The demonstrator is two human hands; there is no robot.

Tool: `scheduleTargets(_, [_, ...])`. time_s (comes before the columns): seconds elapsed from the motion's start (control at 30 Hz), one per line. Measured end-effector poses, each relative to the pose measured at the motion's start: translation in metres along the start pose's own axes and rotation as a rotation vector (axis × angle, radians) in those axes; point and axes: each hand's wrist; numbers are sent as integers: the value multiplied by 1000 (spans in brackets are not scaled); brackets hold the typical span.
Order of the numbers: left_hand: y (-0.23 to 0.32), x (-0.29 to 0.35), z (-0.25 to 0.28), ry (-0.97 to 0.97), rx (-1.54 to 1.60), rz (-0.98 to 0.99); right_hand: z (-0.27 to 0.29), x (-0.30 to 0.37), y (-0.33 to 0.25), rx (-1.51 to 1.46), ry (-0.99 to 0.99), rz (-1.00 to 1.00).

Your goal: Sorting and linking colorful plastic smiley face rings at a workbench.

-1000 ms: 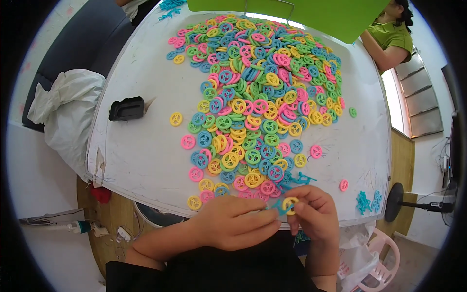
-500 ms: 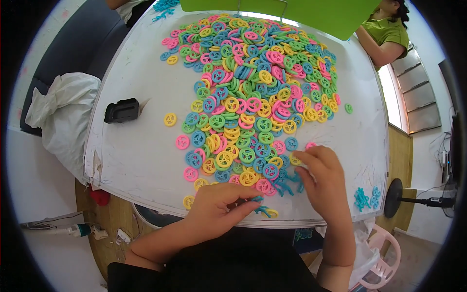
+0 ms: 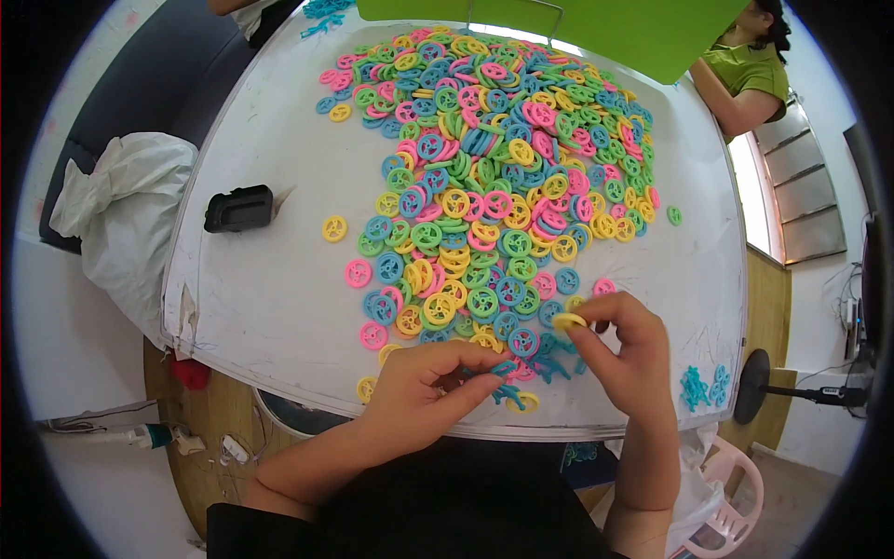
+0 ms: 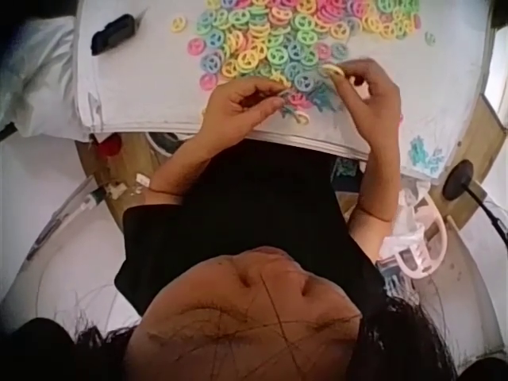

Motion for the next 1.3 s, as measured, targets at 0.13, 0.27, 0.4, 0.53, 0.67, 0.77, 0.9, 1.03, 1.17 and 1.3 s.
scheduleTargets(0.13, [8,-3,0,-50,-107,18,-8,19,-18,-466,-9,-275])
scheduleTargets(0.27, [8,-2,-5,-36,-160,-103,-14,26,-8,-442,-150,-135])
scheduleTargets(0.4, [6,0,-13,4,-85,-159,-34,32,-10,-750,-41,-271])
scheduleTargets(0.53, [10,0,-15,30,-199,-283,-38,39,-13,-828,30,-412])
scheduleTargets(0.67, [7,-1,-17,68,-334,-568,-42,43,-16,-801,84,-465])
scheduleTargets(0.77, [16,0,-16,139,-556,-734,-39,41,-24,-716,73,-488])
scheduleTargets(0.9, [22,2,-16,128,-633,-704,-30,42,-26,-288,75,-218])
scheduleTargets(1.03, [21,-6,-7,2,-520,-608,-31,45,-26,-399,57,-231])
scheduleTargets(1.17, [15,-10,-7,-91,-312,-562,-36,57,-12,-645,146,-330])
scheduleTargets(1.3, [14,-5,-9,-77,-283,-475,-31,60,-7,-455,96,-34])
Point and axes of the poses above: each hand's wrist, its own x-axis away from the middle knuckle, its own z-axis out of the back of the hand, y = z × x, and after that the axes turned 10 degrees about y, right-handed
